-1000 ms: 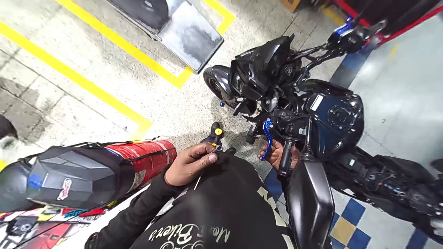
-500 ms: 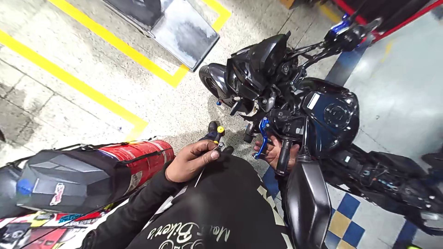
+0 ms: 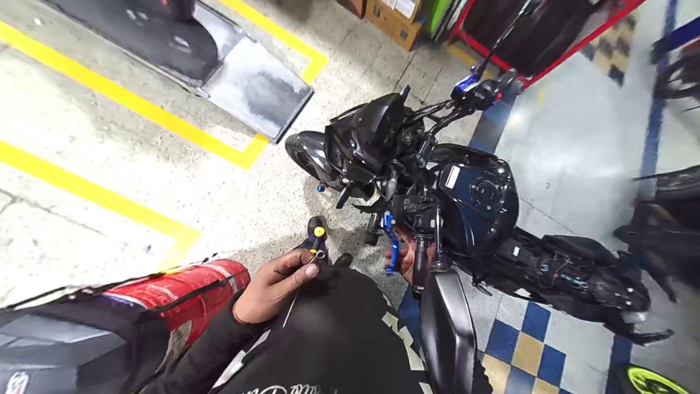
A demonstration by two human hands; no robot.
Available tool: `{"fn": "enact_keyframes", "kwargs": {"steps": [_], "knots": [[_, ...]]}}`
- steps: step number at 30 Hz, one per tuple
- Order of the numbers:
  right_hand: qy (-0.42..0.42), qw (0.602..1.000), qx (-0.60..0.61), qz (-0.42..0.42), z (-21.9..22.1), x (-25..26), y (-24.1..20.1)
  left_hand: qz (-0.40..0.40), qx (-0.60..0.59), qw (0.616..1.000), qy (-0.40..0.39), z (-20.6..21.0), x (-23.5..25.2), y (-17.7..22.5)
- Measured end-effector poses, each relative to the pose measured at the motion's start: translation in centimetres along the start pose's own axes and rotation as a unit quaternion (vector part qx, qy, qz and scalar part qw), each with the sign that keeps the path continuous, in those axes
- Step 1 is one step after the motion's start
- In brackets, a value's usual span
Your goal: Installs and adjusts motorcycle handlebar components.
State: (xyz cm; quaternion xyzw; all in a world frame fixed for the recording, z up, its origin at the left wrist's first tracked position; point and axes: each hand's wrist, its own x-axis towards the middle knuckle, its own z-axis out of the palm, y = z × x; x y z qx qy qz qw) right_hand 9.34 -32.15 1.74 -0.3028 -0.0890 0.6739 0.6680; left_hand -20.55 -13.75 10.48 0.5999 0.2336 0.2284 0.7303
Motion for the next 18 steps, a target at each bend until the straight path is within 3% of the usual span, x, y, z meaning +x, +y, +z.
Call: {"fn": "enact_keyframes", "kwargs": {"steps": [5,9,14,17,18], "knots": [[0.064,0.997,0.042,0.002,3.7,0.4,-0.2,-0.005,-0.008,1.0,-0.017,0.2,0.5,0.0],[-0.004,0.997,0.065,-0.034,-0.9,0.1,1.0,-0.015,-0.007,0.999,-0.027,0.2,0.8,0.0],[0.04,0.998,0.034,-0.032,-0.1,-0.5,0.7,-0.028,-0.004,0.999,-0.045,-0.1,1.5,0.3],[0.065,0.997,0.007,-0.034,-6.1,0.1,4.0,-0.022,0.0,0.998,-0.054,-0.6,2.0,0.5],[0.138,0.989,-0.021,-0.046,-5.9,0.4,5.2,-0.014,0.0,0.998,-0.063,-0.9,2.3,0.5]]}}
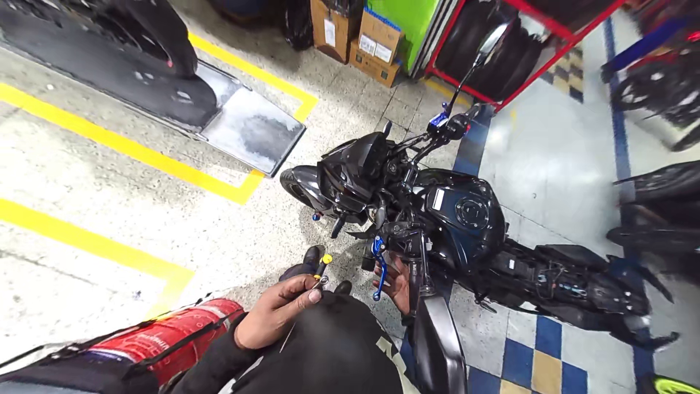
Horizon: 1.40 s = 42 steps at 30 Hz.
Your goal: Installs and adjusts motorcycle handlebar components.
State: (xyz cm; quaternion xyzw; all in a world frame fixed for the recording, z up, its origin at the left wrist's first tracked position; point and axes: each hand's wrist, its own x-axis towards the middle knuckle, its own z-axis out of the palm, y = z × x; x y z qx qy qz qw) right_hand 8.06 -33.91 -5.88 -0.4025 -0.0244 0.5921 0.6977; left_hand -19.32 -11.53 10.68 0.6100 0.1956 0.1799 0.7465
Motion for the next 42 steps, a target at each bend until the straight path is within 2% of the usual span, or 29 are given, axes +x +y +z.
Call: {"fn": "enact_keyframes", "kwargs": {"steps": [1,2,3,4,7,10,12,14,17,20,22,24,26,28,31,36,42], "knots": [[0.139,0.989,-0.045,-0.01,2.7,-0.1,0.6,0.009,-0.003,1.0,-0.009,-0.5,0.4,0.0],[0.274,0.958,-0.081,0.006,5.9,-0.2,0.7,0.014,-0.006,1.0,-0.018,-0.9,0.8,0.0],[0.35,0.929,-0.117,0.029,7.4,-0.4,1.4,0.018,-0.011,0.999,-0.027,-1.5,1.4,0.1],[0.377,0.91,-0.164,0.051,7.4,-0.8,2.6,0.019,-0.015,0.999,-0.034,-2.1,2.1,0.2],[0.363,0.862,-0.342,0.094,5.9,-1.6,7.8,0.036,-0.027,0.997,-0.059,-5.0,4.6,0.1],[0.301,0.813,-0.473,0.155,5.9,-0.2,12.3,0.055,-0.027,0.994,-0.088,-9.5,7.0,-0.2],[0.268,0.793,-0.518,0.175,8.0,2.6,13.9,0.051,-0.007,0.995,-0.088,-13.9,8.2,-0.5],[0.242,0.784,-0.539,0.191,12.8,6.9,13.5,0.053,0.034,0.996,-0.064,-19.3,9.0,-0.5],[0.2,0.801,-0.54,0.166,22.3,15.5,11.9,0.054,0.079,0.995,-0.014,-28.4,10.5,0.3],[0.127,0.863,-0.482,0.079,32.7,24.0,8.3,0.042,0.093,0.995,0.003,-35.8,12.7,2.5],[0.058,0.917,-0.393,0.013,38.5,28.8,6.3,0.056,0.132,0.989,-0.023,-39.5,14.6,4.3],[-0.052,0.963,-0.261,-0.045,42.6,32.5,5.6,0.086,0.203,0.973,-0.069,-42.3,16.2,6.1],[-0.137,0.975,-0.153,-0.085,45.6,35.1,5.1,0.114,0.234,0.959,-0.112,-43.5,18.3,7.4],[-0.139,0.979,-0.103,-0.106,47.9,36.5,4.3,0.126,0.233,0.956,-0.129,-43.9,20.3,7.9],[-0.07,0.985,-0.091,-0.126,49.6,38.5,3.0,0.121,0.217,0.958,-0.141,-44.8,22.9,8.4],[-0.007,0.991,-0.087,-0.101,50.8,42.5,0.0,0.13,0.222,0.945,-0.202,-47.1,28.2,8.5],[0.079,0.976,-0.119,-0.166,49.6,49.5,-5.2,0.151,0.296,0.895,-0.297,-48.7,40.1,9.1]]}}
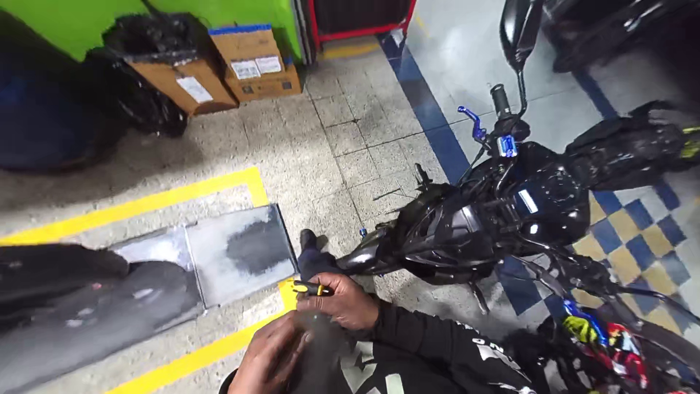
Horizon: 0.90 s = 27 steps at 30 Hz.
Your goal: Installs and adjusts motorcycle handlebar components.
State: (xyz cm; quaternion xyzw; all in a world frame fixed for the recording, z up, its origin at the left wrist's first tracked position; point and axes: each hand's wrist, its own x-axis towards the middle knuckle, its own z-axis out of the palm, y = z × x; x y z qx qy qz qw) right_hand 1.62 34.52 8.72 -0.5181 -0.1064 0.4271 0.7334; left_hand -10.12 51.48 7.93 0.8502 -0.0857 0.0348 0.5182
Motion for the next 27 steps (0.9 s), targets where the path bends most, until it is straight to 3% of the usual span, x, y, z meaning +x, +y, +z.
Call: {"fn": "enact_keyframes", "kwargs": {"steps": [5,7,10,13,16,20,24,27], "knots": [[0.108,0.99,0.006,-0.087,-3.3,10.9,-4.6,0.03,0.042,0.991,-0.121,-7.6,13.1,-5.7],[0.18,0.973,0.041,-0.136,-4.9,15.0,-7.0,0.03,0.006,0.991,-0.127,-10.7,19.3,-6.7],[0.3,0.925,0.048,-0.229,-7.4,17.5,-10.3,-0.025,-0.107,0.991,-0.077,-13.3,27.0,-8.3],[0.429,0.848,-0.002,-0.311,-9.5,16.5,-12.1,-0.1,-0.215,0.969,-0.067,-12.1,34.7,-10.4],[0.538,0.775,-0.013,-0.332,-10.5,13.9,-12.1,-0.18,-0.241,0.929,-0.214,-7.4,42.1,-11.2],[0.675,0.672,0.032,-0.303,-9.7,11.8,-10.7,-0.28,-0.266,0.839,-0.383,3.3,50.5,-10.3],[0.8,0.534,0.075,-0.262,-8.6,13.3,-10.2,-0.355,-0.315,0.748,-0.465,14.2,56.8,-9.9],[0.859,0.418,0.109,-0.274,-8.5,16.2,-11.5,-0.364,-0.346,0.726,-0.469,20.3,61.8,-8.1]]}}
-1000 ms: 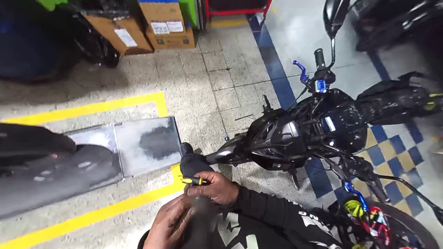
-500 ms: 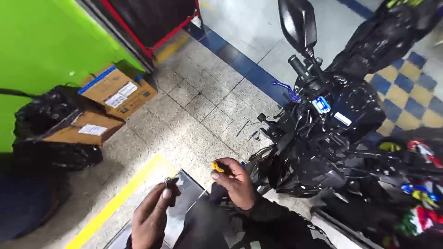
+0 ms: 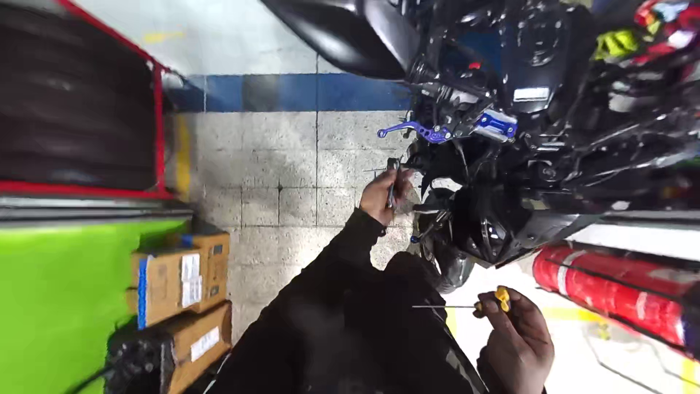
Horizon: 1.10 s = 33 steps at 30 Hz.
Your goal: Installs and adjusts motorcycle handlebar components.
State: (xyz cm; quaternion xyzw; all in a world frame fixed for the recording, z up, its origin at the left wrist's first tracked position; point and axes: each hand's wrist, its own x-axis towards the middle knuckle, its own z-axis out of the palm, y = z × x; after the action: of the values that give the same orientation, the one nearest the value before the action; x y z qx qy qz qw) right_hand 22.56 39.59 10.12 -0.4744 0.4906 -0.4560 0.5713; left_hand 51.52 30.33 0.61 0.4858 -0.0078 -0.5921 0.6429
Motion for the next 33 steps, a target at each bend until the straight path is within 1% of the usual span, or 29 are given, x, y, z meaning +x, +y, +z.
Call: {"fn": "enact_keyframes", "kwargs": {"steps": [1,3,4,5,7,9,11,13,15,18,21,24,28,33], "knots": [[0.033,0.999,0.002,-0.001,0.7,-0.9,-0.1,0.02,0.002,1.0,0.002,0.3,1.4,1.2],[0.082,0.997,0.01,-0.004,1.8,-2.3,-0.1,0.064,0.004,0.997,0.041,0.6,3.7,3.9],[0.105,0.994,0.015,-0.001,2.2,-2.9,-0.2,0.075,0.007,0.995,0.063,0.5,4.4,5.0],[0.132,0.991,0.018,0.004,2.5,-3.3,-0.3,0.078,0.014,0.995,0.069,0.3,5.1,5.8],[0.184,0.983,0.019,0.011,2.8,-3.8,-0.1,0.082,0.04,0.995,0.034,-0.5,5.3,6.8],[0.217,0.976,0.019,0.01,2.7,-3.9,0.2,0.09,0.069,0.994,-0.004,-1.1,5.0,7.4],[0.228,0.973,0.027,0.003,2.5,-3.4,0.8,0.11,0.107,0.988,-0.01,-0.8,5.5,7.9],[0.234,0.972,0.029,-0.002,2.4,-3.6,1.5,0.111,0.161,0.981,-0.005,-0.8,5.4,7.9],[0.245,0.969,0.024,-0.007,2.6,-3.4,2.0,0.112,0.203,0.972,-0.02,-1.0,5.2,8.0],[0.271,0.962,0.011,-0.02,3.9,-3.1,2.0,0.113,0.233,0.965,-0.05,-1.4,5.6,8.9],[0.311,0.95,-0.001,-0.035,6.4,-3.4,1.9,0.106,0.262,0.955,-0.091,-1.6,6.9,9.7],[0.348,0.937,0.015,-0.028,10.2,-3.9,1.9,0.082,0.272,0.949,-0.134,-2.2,6.6,10.5],[0.351,0.935,0.043,-0.016,15.5,-4.0,2.6,0.065,0.271,0.941,-0.192,-2.3,6.2,11.9],[0.375,0.926,0.035,-0.018,19.2,-4.1,2.5,0.053,0.288,0.927,-0.236,-2.6,7.4,12.0]]}}
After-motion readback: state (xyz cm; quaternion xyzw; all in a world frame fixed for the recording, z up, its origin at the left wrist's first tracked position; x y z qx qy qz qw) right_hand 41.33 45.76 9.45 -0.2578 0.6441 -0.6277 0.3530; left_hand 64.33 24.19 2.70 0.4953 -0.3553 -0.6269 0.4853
